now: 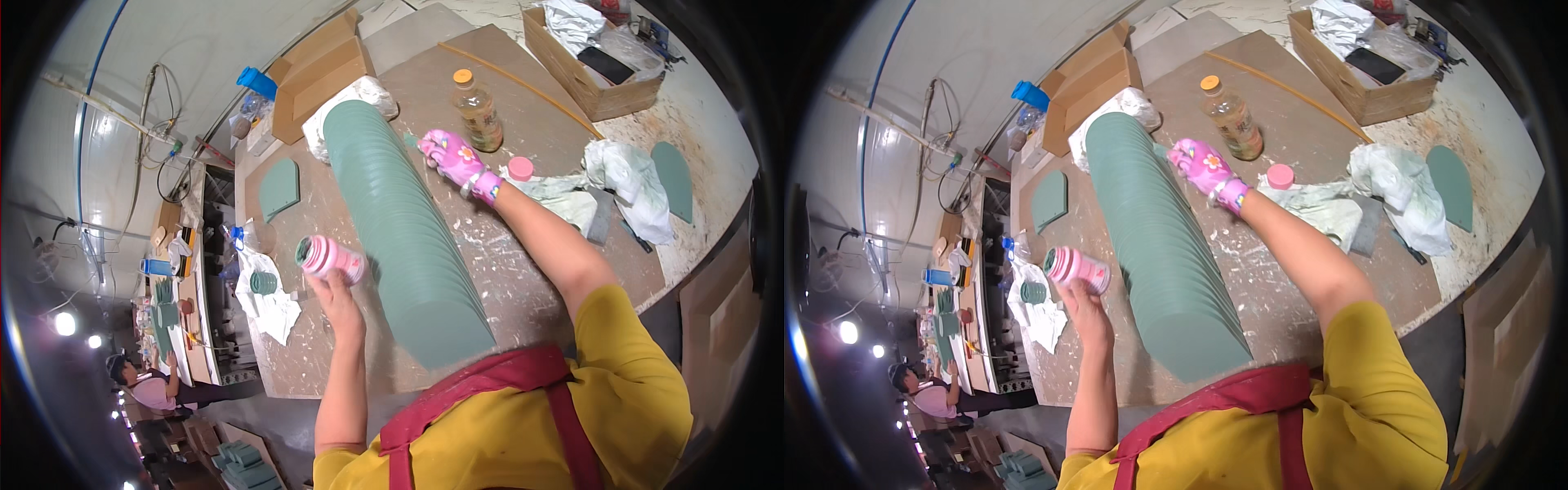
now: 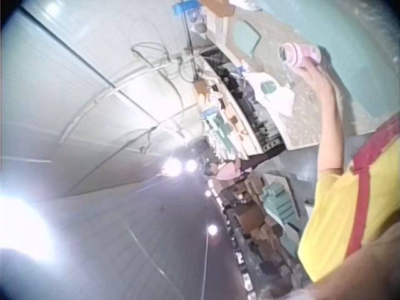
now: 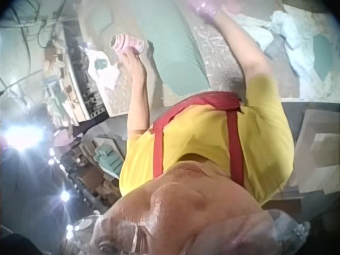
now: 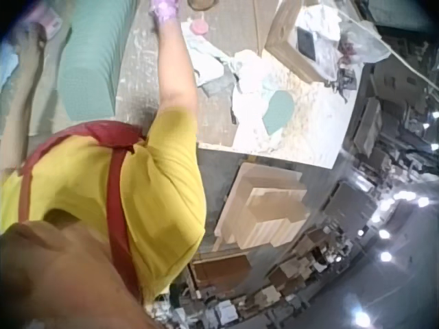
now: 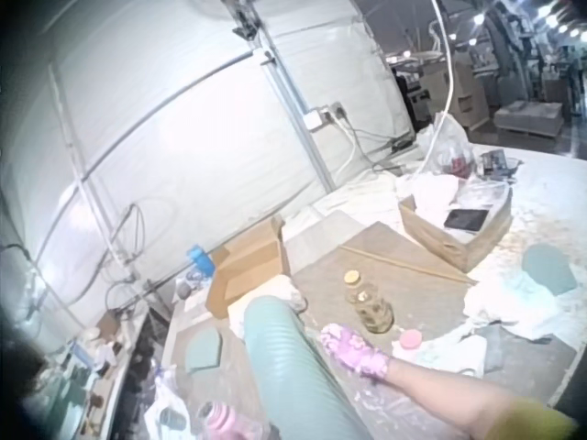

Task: The person cleans a large, ribbed, green ceramic object using a cloth, then uses a small tool to scrape the edges of another ceramic piece.

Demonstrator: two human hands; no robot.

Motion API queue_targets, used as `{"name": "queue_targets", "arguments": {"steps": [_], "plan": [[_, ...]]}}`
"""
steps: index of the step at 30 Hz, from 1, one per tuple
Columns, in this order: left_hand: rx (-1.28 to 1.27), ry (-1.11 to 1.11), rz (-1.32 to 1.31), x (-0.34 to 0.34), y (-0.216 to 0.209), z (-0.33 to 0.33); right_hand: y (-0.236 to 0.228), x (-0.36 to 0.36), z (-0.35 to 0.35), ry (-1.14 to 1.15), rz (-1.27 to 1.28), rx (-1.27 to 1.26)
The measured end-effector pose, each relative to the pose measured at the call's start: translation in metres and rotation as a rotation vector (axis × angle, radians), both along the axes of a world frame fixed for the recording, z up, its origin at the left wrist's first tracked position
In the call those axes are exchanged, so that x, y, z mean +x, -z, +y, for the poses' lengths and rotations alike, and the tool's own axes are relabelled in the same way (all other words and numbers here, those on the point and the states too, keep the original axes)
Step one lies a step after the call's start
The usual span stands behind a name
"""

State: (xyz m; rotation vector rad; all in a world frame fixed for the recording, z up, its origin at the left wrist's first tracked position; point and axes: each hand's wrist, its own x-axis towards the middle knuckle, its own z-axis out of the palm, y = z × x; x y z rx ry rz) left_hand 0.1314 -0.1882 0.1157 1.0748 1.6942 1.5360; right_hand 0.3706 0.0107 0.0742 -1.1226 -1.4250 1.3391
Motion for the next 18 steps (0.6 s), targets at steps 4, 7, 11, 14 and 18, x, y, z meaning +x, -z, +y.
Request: {"name": "queue_targets", "arguments": {"steps": [4, 7, 11, 14, 18], "plan": [[0.126, 0.089, 0.013, 0.011, 0.008, 0.056, 0.019, -0.03, 0.052, 0.116, -0.169, 0.258], [0.182, 0.199, -0.052, 0.019, 0.01, 0.087, 0.021, -0.039, 0.073, 0.118, -0.265, 0.352], [0.09, 0.228, 0.051, 0.029, 0.011, 0.101, 0.013, -0.047, 0.087, 0.031, -0.305, 0.419], [0.136, 0.194, 0.155, 0.032, 0.018, 0.101, 0.013, -0.056, 0.096, -0.008, -0.387, 0.401], [0.141, 0.195, 0.135, 0.032, 0.018, 0.101, 0.022, -0.064, 0.097, -0.006, -0.311, 0.413]]}}
